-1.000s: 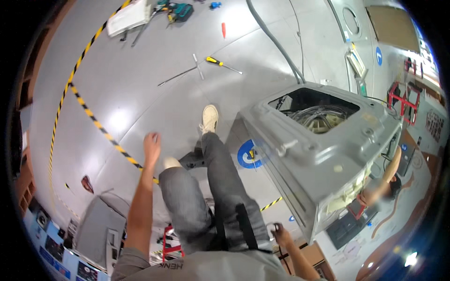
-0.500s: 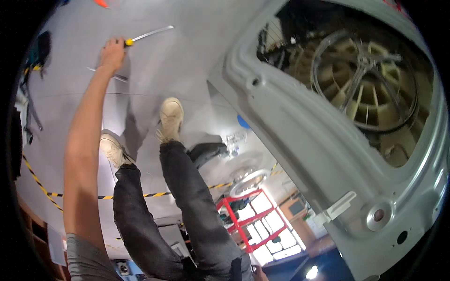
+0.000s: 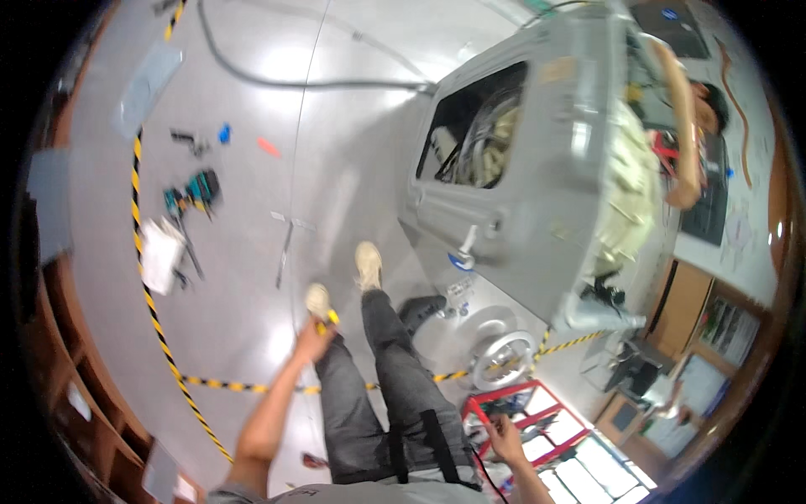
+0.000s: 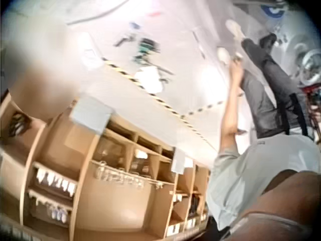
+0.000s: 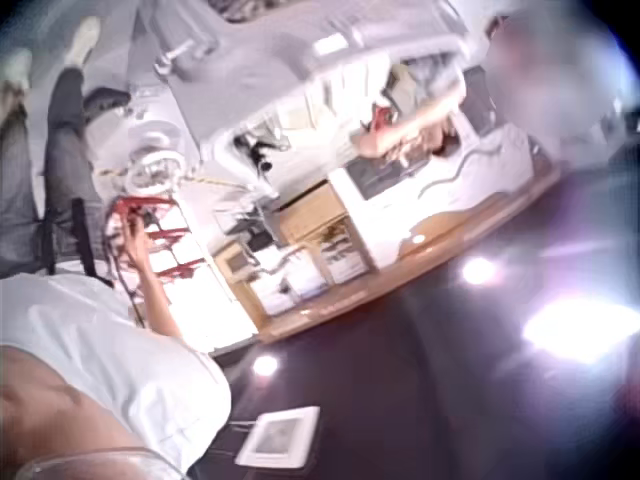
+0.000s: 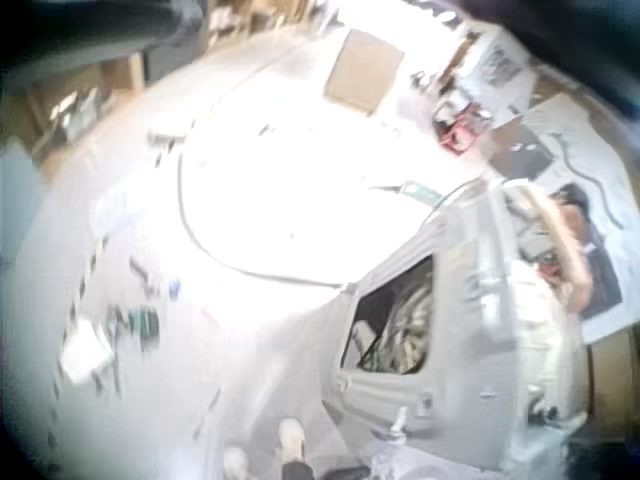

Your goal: The person fits a metal retaining ring around the rubber door seal of a washing machine drum using a screwdriver and by hand.

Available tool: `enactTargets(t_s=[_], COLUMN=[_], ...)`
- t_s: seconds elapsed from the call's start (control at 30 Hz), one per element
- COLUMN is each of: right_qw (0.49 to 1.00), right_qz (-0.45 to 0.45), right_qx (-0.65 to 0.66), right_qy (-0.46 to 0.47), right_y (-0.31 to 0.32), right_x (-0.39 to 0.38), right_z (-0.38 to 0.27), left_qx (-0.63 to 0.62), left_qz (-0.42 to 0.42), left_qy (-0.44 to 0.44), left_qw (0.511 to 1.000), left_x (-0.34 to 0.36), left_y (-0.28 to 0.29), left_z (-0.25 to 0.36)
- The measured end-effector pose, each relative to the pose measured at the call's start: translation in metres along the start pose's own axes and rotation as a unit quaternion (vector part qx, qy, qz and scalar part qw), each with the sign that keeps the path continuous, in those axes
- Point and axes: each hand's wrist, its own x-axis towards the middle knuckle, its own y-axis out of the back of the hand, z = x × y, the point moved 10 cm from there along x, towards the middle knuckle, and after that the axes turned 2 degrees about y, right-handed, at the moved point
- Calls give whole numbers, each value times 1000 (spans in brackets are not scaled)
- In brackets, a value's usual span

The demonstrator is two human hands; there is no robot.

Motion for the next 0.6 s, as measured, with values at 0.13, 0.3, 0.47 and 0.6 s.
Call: enactTargets(t_s=[0.13,0.3,0.47,0.6], right_qw=[989,954,830,680], right_qz=[-36,-41,-59,40], right_qx=[41,183,528,718], right_qy=[138,233,170,142], right_y=[-1,-33,-57,-21], right_x=[-62,-147,-167,-202], right_z=[-144,-169,-125,-98], left_qx=[-48,-34,90,295], left_qz=[-109,-293,-348,-401], left_qy=[-59,-116,-321,-360], left_qw=[991,948,876,789], left_x=[-143,-288,-387,-446], left_y=[-25,-52,-84,-141], left_z=[41,147,227,256])
